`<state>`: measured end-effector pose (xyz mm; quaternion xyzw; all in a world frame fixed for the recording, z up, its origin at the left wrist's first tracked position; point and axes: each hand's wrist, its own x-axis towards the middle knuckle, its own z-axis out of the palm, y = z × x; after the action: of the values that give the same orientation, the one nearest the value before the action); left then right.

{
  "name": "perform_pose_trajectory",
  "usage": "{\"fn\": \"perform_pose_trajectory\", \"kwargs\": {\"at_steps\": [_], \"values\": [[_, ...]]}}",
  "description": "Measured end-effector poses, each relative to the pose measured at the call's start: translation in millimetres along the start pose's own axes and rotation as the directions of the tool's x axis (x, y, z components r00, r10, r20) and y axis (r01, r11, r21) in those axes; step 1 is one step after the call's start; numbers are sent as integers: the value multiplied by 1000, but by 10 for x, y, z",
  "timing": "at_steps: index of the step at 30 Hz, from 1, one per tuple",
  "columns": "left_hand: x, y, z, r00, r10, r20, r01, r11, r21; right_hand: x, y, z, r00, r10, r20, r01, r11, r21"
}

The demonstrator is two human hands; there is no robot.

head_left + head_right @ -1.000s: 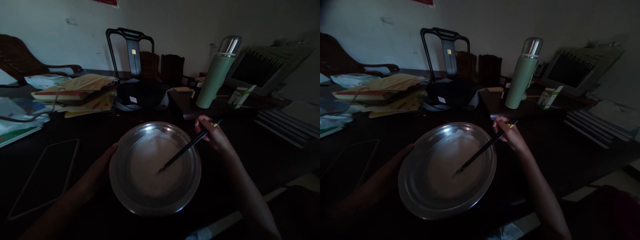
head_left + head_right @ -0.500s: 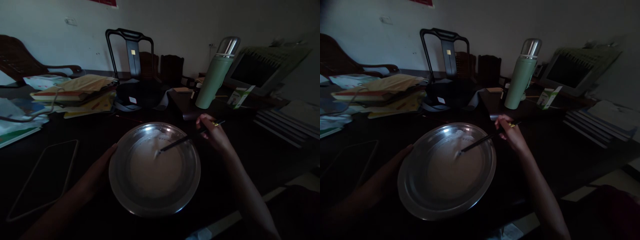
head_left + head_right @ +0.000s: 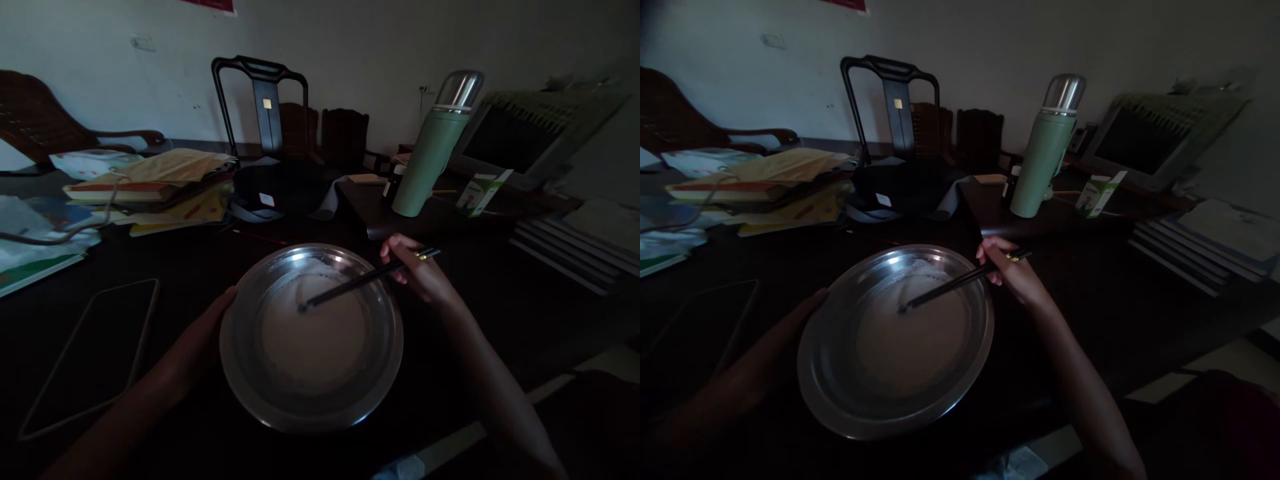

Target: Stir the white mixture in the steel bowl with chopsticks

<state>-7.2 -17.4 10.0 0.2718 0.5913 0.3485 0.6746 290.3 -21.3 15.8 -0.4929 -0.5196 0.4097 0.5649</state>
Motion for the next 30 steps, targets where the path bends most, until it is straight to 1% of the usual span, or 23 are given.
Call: {"fn": "perform_pose_trajectory", "kwargs": {"at_steps": [2, 3, 5, 7, 8, 9, 10, 13, 14, 15, 17, 19, 20, 21, 24, 25, 26, 27, 28, 30], "values": [[41, -15, -35, 999, -38, 33, 39, 999, -29, -7, -8, -10, 997, 29, 66, -30, 1000, 7], [61, -23, -53, 998, -61, 25, 62, 997, -48, -1, -11, -27, 998, 22, 58, -23, 1000, 15], [90, -34, -80, 998, -68, 0, 68, 997, -44, 23, -10, -60, 999, -29, -40, 30, 999, 26], [97, -38, -89, 998, -63, -13, 63, 997, -37, 44, 0, -58, 985, -79, -153, 83, 996, 20], [96, -38, -88, 998, -58, -18, 58, 998, -35, 47, 8, -41, 980, -90, -180, 94, 995, 16], [92, -37, -86, 998, -57, -14, 57, 998, -31, 42, 15, -17, 981, -88, -175, 92, 996, 15], [89, -36, -83, 999, -52, 0, 52, 998, -28, 32, 20, 8, 988, -73, -137, 76, 997, 16], [89, -39, -85, 999, -25, 41, 26, 999, -24, 1, 28, 31, 999, -7, 34, 6, 1000, 22], [94, -42, -91, 999, -17, 48, 19, 1000, -25, 0, 29, 16, 998, 0, 56, -1, 1000, 28], [101, -46, -98, 999, -16, 50, 17, 1000, -23, 6, 30, -6, 999, -9, 46, 8, 999, 35], [119, -56, -113, 998, -27, 63, 29, 999, -23, 32, 32, -48, 997, -52, -50, 54, 998, 41], [135, -65, -123, 996, -45, 80, 47, 999, -19, 56, 35, -53, 986, -78, -150, 82, 996, 25], [142, -67, -125, 996, -40, 81, 42, 999, -27, 60, 36, -39, 982, -77, -170, 81, 997, 18], [147, -68, -126, 996, -35, 78, 37, 999, -34, 58, 38, -20, 985, -65, -159, 69, 997, 18], [152, -65, -122, 997, -36, 68, 38, 999, -32, 34, 39, 21, 1000, -5, -11, 6, 999, 33], [151, -65, -120, 997, -44, 65, 46, 999, -26, 29, 39, 14, 1000, 7, 30, -8, 999, 39], [148, -64, -118, 996, -59, 60, 60, 998, -14, 30, 39, -4, 999, 7, 46, -9, 999, 46], [145, -65, -116, 996, -70, 54, 71, 997, -4, 37, 40, -29, 999, -3, 35, 1, 999, 53], [141, -65, -113, 996, -74, 46, 74, 997, 0, 48, 43, -55, 1000, -20, -2, 20, 998, 58], [134, -66, -106, 997, -70, 31, 70, 997, -8, 75, 50, -90, 992, -47, -113, 53, 998, 46]]}}
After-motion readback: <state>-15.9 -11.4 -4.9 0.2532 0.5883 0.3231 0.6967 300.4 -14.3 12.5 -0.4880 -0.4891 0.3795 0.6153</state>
